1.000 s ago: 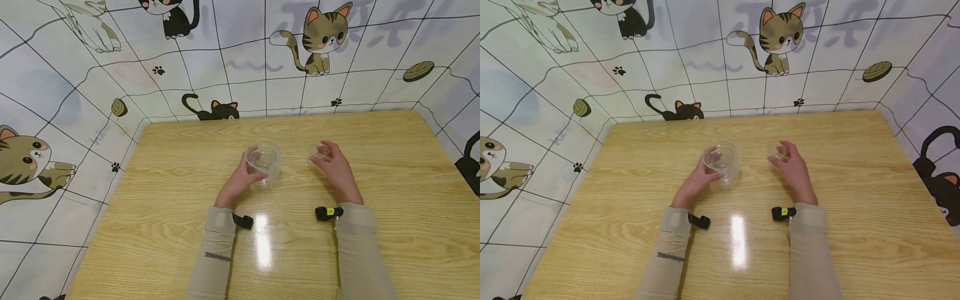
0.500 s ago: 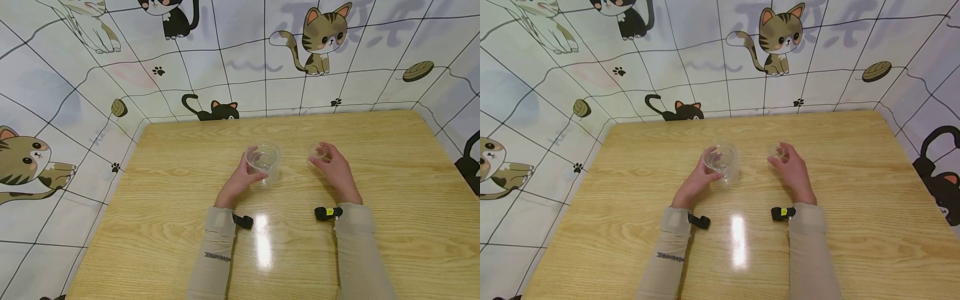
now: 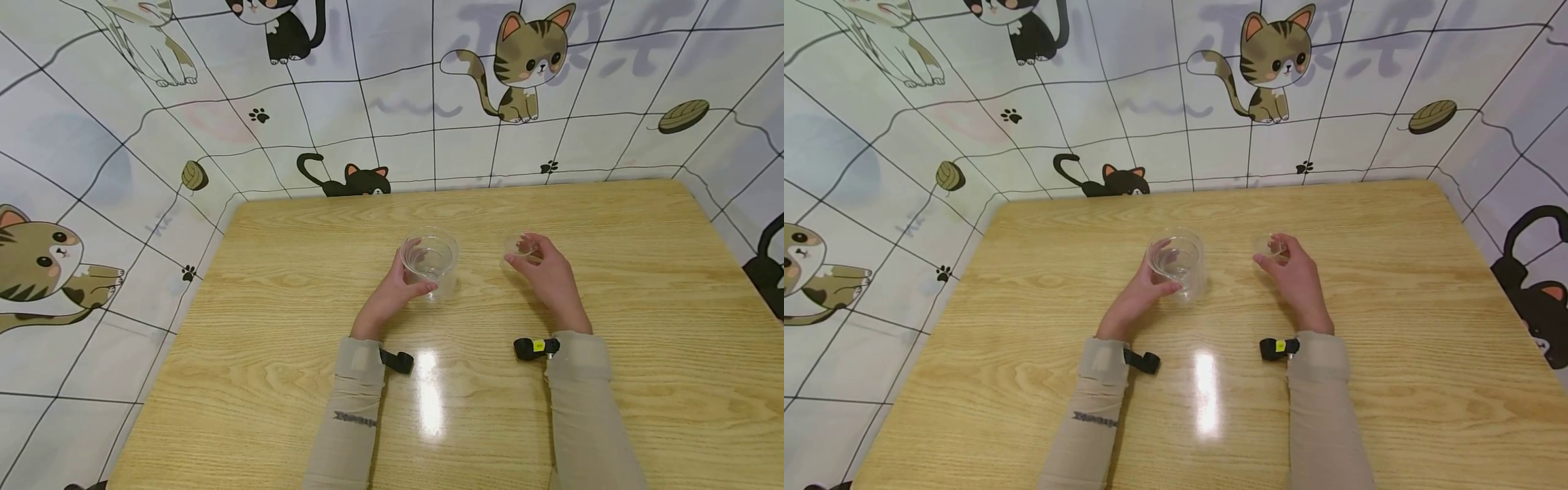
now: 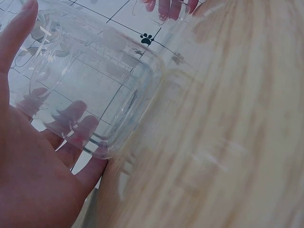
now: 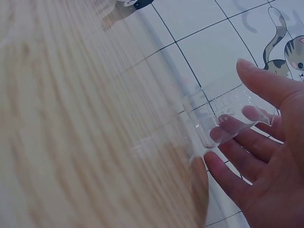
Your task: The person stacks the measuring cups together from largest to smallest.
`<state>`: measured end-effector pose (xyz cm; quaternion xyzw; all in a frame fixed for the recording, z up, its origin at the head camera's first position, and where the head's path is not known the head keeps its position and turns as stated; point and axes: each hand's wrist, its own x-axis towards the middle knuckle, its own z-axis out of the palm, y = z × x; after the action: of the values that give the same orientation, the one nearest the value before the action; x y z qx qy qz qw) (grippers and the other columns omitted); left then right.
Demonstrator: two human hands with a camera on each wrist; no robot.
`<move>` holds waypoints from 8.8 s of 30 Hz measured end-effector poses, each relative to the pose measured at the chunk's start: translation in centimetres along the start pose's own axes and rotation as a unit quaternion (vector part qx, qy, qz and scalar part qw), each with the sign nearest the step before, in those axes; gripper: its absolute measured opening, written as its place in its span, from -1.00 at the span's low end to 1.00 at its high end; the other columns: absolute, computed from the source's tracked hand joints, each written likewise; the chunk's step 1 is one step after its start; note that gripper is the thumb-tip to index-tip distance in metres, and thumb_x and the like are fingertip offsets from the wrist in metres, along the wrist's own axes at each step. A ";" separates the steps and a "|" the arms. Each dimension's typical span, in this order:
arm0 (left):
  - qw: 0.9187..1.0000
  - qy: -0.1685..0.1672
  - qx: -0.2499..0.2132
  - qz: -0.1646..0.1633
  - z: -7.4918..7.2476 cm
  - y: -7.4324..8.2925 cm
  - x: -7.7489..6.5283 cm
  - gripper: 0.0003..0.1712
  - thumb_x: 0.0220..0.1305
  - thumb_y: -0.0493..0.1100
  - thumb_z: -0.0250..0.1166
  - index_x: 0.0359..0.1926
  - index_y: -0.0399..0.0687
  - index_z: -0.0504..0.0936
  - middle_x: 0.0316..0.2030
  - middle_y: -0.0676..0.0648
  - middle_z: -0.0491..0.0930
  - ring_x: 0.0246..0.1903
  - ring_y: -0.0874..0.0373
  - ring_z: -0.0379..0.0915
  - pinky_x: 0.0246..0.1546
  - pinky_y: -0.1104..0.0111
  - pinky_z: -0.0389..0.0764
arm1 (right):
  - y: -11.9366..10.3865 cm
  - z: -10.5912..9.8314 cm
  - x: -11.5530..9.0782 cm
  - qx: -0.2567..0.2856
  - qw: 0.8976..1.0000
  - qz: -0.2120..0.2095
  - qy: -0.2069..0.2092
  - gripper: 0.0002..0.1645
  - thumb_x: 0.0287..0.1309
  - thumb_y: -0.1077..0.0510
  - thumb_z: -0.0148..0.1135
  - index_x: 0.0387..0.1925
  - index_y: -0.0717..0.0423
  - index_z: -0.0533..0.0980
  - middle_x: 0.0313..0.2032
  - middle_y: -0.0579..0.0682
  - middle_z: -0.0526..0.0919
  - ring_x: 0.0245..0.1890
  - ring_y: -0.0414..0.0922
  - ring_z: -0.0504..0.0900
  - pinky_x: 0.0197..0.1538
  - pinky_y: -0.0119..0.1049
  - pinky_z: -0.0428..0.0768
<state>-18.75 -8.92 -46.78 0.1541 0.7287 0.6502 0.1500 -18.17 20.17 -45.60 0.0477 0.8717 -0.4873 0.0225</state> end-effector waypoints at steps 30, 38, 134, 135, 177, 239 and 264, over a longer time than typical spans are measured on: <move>1.000 0.010 0.010 0.006 0.0 -0.1 0.0 0.00 -0.03 -0.02 0.43 0.32 0.44 -0.01 0.28 0.10 0.17 0.29 0.21 0.09 0.28 0.15 0.13 | -0.8 0.0 -0.1 0.041 0.996 -0.045 0.066 -0.21 0.13 -0.37 -0.03 0.30 -0.08 0.21 0.11 0.04 0.42 0.13 -0.02 0.38 0.20 0.01 0.29; 1.000 -0.008 -0.003 0.004 0.0 1.4 -0.6 0.01 0.03 -0.15 0.39 0.38 0.23 -0.06 0.32 -0.03 0.13 0.33 0.11 0.05 0.28 0.18 0.14 | -1.4 -0.1 -0.5 0.057 0.995 -0.048 0.069 -0.27 0.16 -0.35 -0.05 0.26 -0.10 0.26 0.06 0.04 0.44 0.08 -0.05 0.39 0.20 0.03 0.26; 1.000 -0.009 -0.003 -0.009 -0.1 1.9 -0.8 0.00 0.01 -0.12 0.41 0.35 0.32 -0.02 0.30 -0.04 0.15 0.32 0.11 0.06 0.30 0.18 0.07 | -9.5 2.3 -3.2 0.122 0.978 -0.168 0.029 -0.30 0.05 0.00 0.31 0.21 -0.08 0.25 0.12 -0.13 0.47 0.17 -0.26 0.38 0.20 -0.27 0.35; 1.000 -0.012 -0.005 -0.010 -0.1 2.1 -0.9 0.00 0.02 -0.13 0.41 0.36 0.28 -0.03 0.31 -0.06 0.14 0.32 0.08 0.05 0.30 0.18 0.07 | -9.6 2.4 -3.3 0.124 0.977 -0.173 0.026 -0.31 0.05 0.00 0.31 0.20 -0.08 0.25 0.11 -0.13 0.47 0.16 -0.25 0.38 0.20 -0.27 0.35; 1.000 -0.020 -0.003 -0.024 -0.4 2.5 -0.9 -0.02 0.04 -0.07 0.39 0.34 0.37 -0.04 0.29 0.04 0.12 0.30 0.19 0.06 0.30 0.20 0.09 | -10.5 5.7 -3.1 0.032 0.975 -0.221 -0.001 -0.25 -0.07 -0.16 0.36 0.15 0.00 0.37 0.27 -0.24 0.23 0.24 -0.11 0.27 0.21 -0.01 0.27; 0.999 -0.035 -0.031 0.001 -0.4 2.8 -0.9 -0.04 0.08 -0.14 0.36 0.36 0.23 -0.06 0.27 0.07 0.15 0.30 0.18 0.05 0.27 0.15 0.14 | -14.4 5.5 -2.3 -0.316 0.930 -0.167 -0.083 -0.23 -0.03 -0.26 0.25 0.09 0.19 0.45 0.34 0.12 0.17 0.27 0.10 0.24 -0.12 0.11 0.53; 0.999 -0.029 -0.010 -0.031 -0.4 2.7 -1.1 0.01 0.06 -0.07 0.37 0.39 0.26 -0.08 0.28 0.03 0.13 0.28 0.18 0.09 0.26 0.20 0.15 | -15.2 5.5 -1.8 -0.358 0.913 -0.147 -0.127 -0.29 -0.03 -0.24 0.26 0.02 0.19 0.51 0.30 0.18 0.23 0.21 0.15 0.31 -0.17 0.15 0.53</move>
<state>-17.89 -9.47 -44.00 0.1486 0.7223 0.6473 0.1930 -18.04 7.51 -35.42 -0.1547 0.9746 -0.1425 0.0766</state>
